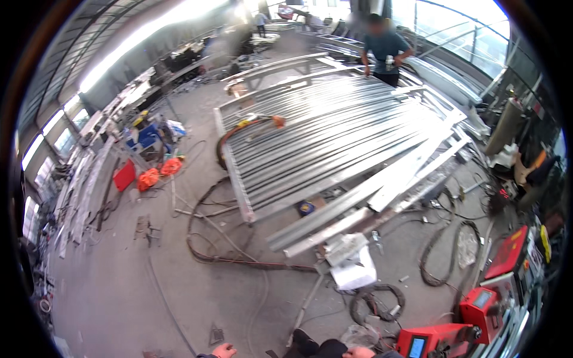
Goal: The person assembles a metal frame by positioning metal bars and using a welding tool to join them. They adjust the frame's position and use a mallet to align components. The person also interacts with a red control panel on the floor.
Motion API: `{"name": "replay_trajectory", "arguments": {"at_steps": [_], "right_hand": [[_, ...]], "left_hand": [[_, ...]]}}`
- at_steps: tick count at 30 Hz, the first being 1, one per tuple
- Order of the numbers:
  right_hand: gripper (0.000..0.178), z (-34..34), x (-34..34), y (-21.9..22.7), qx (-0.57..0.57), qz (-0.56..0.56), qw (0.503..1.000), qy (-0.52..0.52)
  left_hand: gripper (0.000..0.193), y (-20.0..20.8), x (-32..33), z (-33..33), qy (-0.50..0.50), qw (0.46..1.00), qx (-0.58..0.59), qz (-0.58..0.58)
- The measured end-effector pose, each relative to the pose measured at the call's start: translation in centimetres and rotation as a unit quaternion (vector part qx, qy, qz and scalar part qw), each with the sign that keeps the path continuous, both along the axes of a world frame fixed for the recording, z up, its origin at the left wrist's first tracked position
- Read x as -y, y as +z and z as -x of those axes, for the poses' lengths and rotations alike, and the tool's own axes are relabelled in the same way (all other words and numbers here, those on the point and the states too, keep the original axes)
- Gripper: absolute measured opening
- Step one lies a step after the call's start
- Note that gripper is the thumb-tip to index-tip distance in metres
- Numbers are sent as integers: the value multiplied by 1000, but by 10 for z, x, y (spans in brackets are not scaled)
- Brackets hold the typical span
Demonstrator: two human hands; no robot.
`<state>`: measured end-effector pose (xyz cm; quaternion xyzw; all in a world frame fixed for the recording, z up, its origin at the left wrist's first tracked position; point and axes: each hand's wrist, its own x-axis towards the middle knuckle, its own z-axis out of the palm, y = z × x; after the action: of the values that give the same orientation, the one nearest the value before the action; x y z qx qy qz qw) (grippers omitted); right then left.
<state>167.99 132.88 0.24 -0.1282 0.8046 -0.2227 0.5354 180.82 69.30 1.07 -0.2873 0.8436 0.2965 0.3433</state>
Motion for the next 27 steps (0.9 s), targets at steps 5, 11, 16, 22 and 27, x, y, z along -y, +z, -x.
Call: {"name": "replay_trajectory", "arguments": {"at_steps": [5,11,16,22,27], "right_hand": [[56,151,194,81,-29,159,985,68],[44,322,380,138,-51,304,951,-24],[43,458,518,170,-61,266,962,-30],[41,582,645,168,-72,267,961,-29],[38,670,740,147,-133,215,966,-62]], "left_hand": [[67,36,127,-14,174,974,-121,74],[60,86,171,-18,159,977,-16,144],[59,66,171,-13,272,954,107,66],[57,71,246,135,327,940,96,18],[55,43,385,252,287,955,68,12]]}}
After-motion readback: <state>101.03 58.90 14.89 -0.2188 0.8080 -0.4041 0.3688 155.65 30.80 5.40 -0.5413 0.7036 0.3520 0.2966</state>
